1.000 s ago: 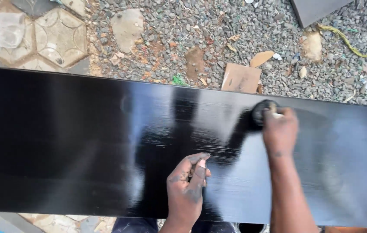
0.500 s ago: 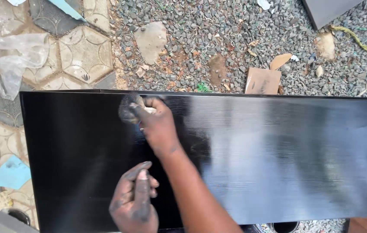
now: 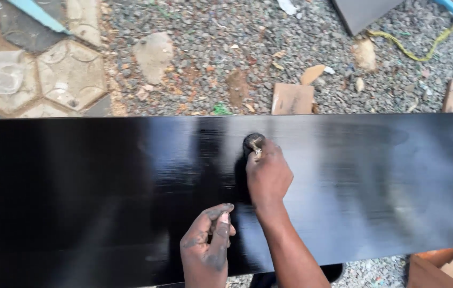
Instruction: The person paints a long, rectangular wooden board black using a brush. They repeatedly dip the brush into a paint can on the ground and apply the paint to the board's surface in long strokes.
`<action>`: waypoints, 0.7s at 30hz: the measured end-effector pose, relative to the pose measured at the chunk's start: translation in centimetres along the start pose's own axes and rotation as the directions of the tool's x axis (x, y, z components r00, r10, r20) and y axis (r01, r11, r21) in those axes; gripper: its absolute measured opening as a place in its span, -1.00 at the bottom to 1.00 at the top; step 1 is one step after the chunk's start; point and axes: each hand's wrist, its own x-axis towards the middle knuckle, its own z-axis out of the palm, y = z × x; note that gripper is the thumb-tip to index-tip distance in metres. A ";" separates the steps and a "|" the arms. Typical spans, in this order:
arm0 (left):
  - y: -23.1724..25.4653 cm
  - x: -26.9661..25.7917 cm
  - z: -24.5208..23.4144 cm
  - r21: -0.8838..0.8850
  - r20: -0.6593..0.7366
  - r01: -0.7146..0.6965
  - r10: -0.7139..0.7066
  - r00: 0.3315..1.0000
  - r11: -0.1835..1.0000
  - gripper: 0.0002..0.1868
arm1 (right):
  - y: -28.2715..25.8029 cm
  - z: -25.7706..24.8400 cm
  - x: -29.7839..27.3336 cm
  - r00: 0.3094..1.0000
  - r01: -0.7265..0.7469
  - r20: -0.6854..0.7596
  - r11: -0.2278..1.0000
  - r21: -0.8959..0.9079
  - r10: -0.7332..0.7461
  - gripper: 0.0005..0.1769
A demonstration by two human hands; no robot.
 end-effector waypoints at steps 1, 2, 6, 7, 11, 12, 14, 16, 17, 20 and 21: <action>-0.4 -0.5 1.6 0.033 0.059 -0.022 0.020 0.998 0.999 -0.68 | 2.0 -0.6 0.9 0.999 -0.003 -0.033 1.000 -0.007 0.003 -0.77; -0.9 -1.0 3.3 0.065 0.119 -0.047 0.039 0.992 0.997 -0.69 | 4.1 -1.2 1.8 0.998 -0.006 -0.065 1.000 -0.015 0.005 -0.79; -1.8 -3.0 11.5 0.093 0.182 0.045 -0.061 0.981 0.995 -0.69 | 12.4 -4.0 5.8 0.996 -0.036 -0.084 0.999 -0.019 0.034 -0.74; -2.1 -3.6 13.8 0.092 0.185 0.055 -0.071 0.980 0.994 -0.68 | 14.7 -4.7 6.7 0.995 -0.044 -0.092 0.999 -0.020 0.042 -0.75; -4.7 -6.1 22.6 -0.005 0.218 0.039 -0.037 0.975 0.999 -0.72 | 23.4 -7.8 10.9 0.991 -0.089 -0.099 0.996 -0.029 0.085 -0.74; -5.1 -6.6 24.7 -0.001 0.212 0.040 -0.039 0.976 0.999 -0.72 | 25.9 -8.4 12.4 0.992 -0.086 -0.094 0.996 -0.025 0.083 -0.74; -5.9 -7.7 28.2 -0.072 0.253 0.086 -0.065 0.965 0.994 -0.74 | 30.5 -9.4 14.6 0.985 -0.050 -0.172 0.991 -0.124 0.028 -0.74; -5.7 -8.8 30.5 -0.092 0.268 0.087 -0.060 0.962 0.992 -0.75 | 35.8 -11.3 17.6 0.983 -0.119 -0.160 0.978 -0.170 0.092 -0.68; -5.5 -9.0 31.5 -0.120 0.283 0.077 -0.040 0.958 0.990 -0.76 | 37.9 -12.3 19.5 0.975 -0.181 -0.163 0.960 -0.211 0.148 -0.62; -3.7 -9.8 32.1 -0.033 0.300 0.121 -0.106 0.948 0.992 -0.75 | 47.8 -13.7 24.5 0.913 -0.069 -0.401 0.997 0.032 0.076 -0.59; -3.5 -9.8 31.9 -0.037 0.282 0.117 -0.102 0.954 0.992 -0.75 | 47.2 -14.2 25.2 0.917 -0.052 -0.395 0.998 0.038 0.063 -0.59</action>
